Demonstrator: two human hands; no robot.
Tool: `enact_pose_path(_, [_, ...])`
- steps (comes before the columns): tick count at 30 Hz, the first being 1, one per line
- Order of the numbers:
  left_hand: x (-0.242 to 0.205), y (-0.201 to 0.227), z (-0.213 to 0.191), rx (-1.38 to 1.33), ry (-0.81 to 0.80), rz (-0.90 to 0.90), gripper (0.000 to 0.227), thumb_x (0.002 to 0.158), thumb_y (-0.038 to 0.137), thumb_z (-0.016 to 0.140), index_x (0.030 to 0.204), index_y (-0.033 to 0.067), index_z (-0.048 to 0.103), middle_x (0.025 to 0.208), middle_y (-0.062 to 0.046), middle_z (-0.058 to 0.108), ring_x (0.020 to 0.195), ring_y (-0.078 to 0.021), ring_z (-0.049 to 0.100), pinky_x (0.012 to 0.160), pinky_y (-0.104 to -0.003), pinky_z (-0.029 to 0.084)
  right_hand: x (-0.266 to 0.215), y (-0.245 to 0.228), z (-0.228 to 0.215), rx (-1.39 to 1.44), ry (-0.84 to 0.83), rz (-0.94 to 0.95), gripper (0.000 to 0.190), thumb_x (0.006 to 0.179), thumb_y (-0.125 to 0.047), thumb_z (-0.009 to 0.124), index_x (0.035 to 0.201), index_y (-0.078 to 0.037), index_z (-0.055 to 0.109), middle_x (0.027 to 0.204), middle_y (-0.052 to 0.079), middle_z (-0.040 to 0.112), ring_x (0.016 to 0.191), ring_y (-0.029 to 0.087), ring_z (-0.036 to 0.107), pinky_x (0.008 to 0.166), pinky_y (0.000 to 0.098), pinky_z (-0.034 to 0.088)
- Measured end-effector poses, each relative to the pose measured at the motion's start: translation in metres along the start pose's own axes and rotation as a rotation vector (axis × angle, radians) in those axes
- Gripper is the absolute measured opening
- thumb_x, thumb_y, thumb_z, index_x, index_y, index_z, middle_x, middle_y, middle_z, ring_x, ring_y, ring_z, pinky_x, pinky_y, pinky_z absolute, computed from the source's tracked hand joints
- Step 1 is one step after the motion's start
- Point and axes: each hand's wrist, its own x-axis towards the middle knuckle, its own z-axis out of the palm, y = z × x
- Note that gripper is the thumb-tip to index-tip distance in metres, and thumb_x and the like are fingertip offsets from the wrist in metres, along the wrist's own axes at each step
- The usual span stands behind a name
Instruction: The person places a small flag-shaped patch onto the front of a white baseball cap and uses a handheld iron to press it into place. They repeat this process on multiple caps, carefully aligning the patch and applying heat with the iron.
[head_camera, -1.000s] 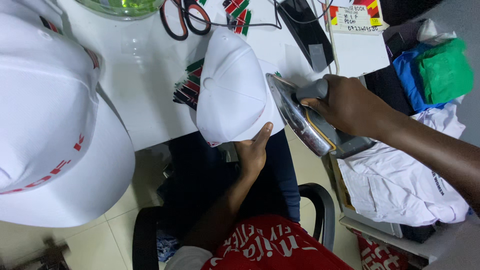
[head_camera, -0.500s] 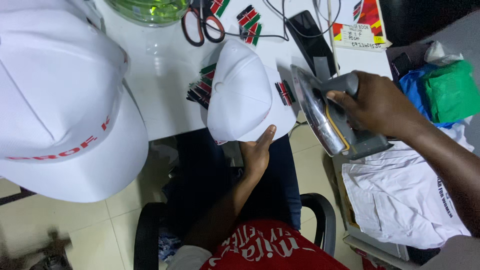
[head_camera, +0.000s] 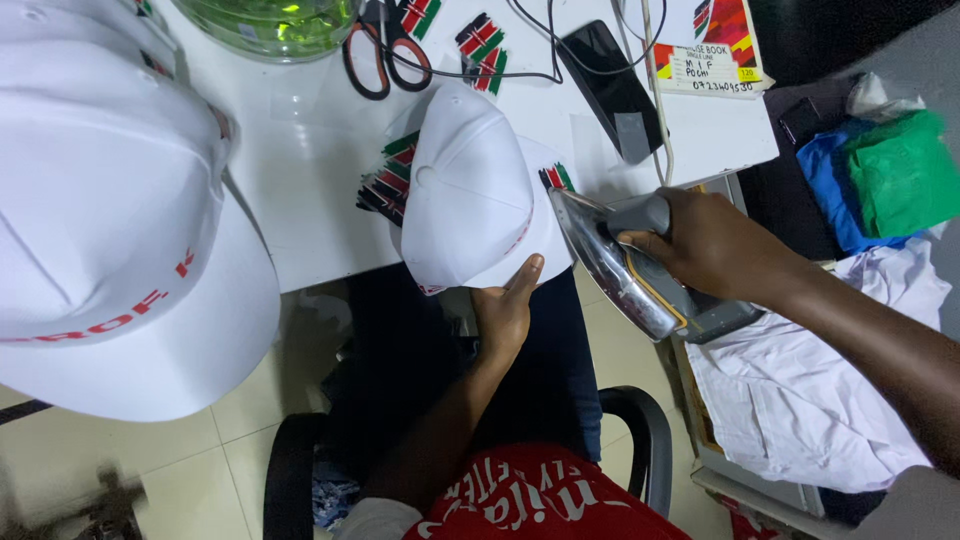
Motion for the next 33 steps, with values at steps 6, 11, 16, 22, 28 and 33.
enact_pose_path(6, [0.011, -0.034, -0.019, 0.029, -0.193, 0.207, 0.052, 0.091, 0.013, 0.076, 0.136, -0.0001, 0.053, 0.127, -0.016, 0.060, 0.119, -0.0308, 0.061, 0.090, -0.048, 0.061, 0.013, -0.018, -0.010, 0.006, -0.023, 0.020, 0.043, 0.099, -0.037, 0.065, 0.085, 0.004, 0.060, 0.070, 0.028, 0.068, 0.073, 0.044, 0.073, 0.062, 0.0439, 0.056])
enact_pose_path(11, [0.013, -0.029, -0.018, 0.057, -0.188, 0.210, 0.051, 0.091, 0.012, 0.076, 0.135, -0.0003, 0.053, 0.125, -0.016, 0.060, 0.118, -0.0299, 0.062, 0.089, -0.046, 0.061, 0.025, -0.020, -0.010, -0.020, -0.017, 0.004, 0.040, 0.101, -0.034, 0.063, 0.085, 0.003, 0.061, 0.070, 0.027, 0.068, 0.075, 0.044, 0.073, 0.062, 0.0443, 0.057])
enact_pose_path(16, [0.008, -0.032, -0.017, 0.050, -0.173, 0.212, 0.050, 0.092, 0.015, 0.077, 0.134, -0.0001, 0.054, 0.125, -0.016, 0.061, 0.117, -0.0280, 0.062, 0.088, -0.044, 0.061, 0.024, -0.011, -0.007, -0.037, 0.007, -0.039, 0.046, 0.099, -0.035, 0.065, 0.089, 0.009, 0.059, 0.076, 0.038, 0.065, 0.083, 0.056, 0.069, 0.065, 0.0569, 0.054])
enact_pose_path(22, [-0.003, 0.000, -0.007, 0.071, -0.178, 0.204, 0.048, 0.094, 0.018, 0.075, 0.129, -0.0080, 0.056, 0.121, -0.028, 0.062, 0.119, -0.0447, 0.057, 0.090, -0.052, 0.061, -0.003, -0.024, -0.013, 0.030, 0.013, 0.003, 0.041, 0.095, -0.030, 0.067, 0.078, 0.006, 0.059, 0.068, 0.034, 0.065, 0.077, 0.054, 0.070, 0.064, 0.0533, 0.055])
enact_pose_path(28, [0.008, -0.031, -0.015, 0.000, -0.173, 0.187, 0.047, 0.092, 0.010, 0.074, 0.132, -0.0026, 0.053, 0.123, -0.018, 0.061, 0.114, -0.0291, 0.063, 0.087, -0.046, 0.063, 0.002, -0.015, -0.008, 0.053, 0.018, -0.014, 0.043, 0.095, -0.034, 0.066, 0.078, 0.006, 0.060, 0.069, 0.035, 0.064, 0.076, 0.055, 0.069, 0.063, 0.0564, 0.053])
enact_pose_path(33, [0.007, -0.028, -0.017, 0.048, -0.225, 0.196, 0.055, 0.094, 0.016, 0.073, 0.140, 0.0028, 0.045, 0.133, -0.016, 0.053, 0.127, -0.0370, 0.054, 0.097, -0.054, 0.059, 0.012, -0.019, -0.012, 0.052, 0.025, 0.054, 0.043, 0.102, -0.033, 0.062, 0.079, 0.004, 0.060, 0.064, 0.028, 0.067, 0.072, 0.046, 0.072, 0.062, 0.0473, 0.056])
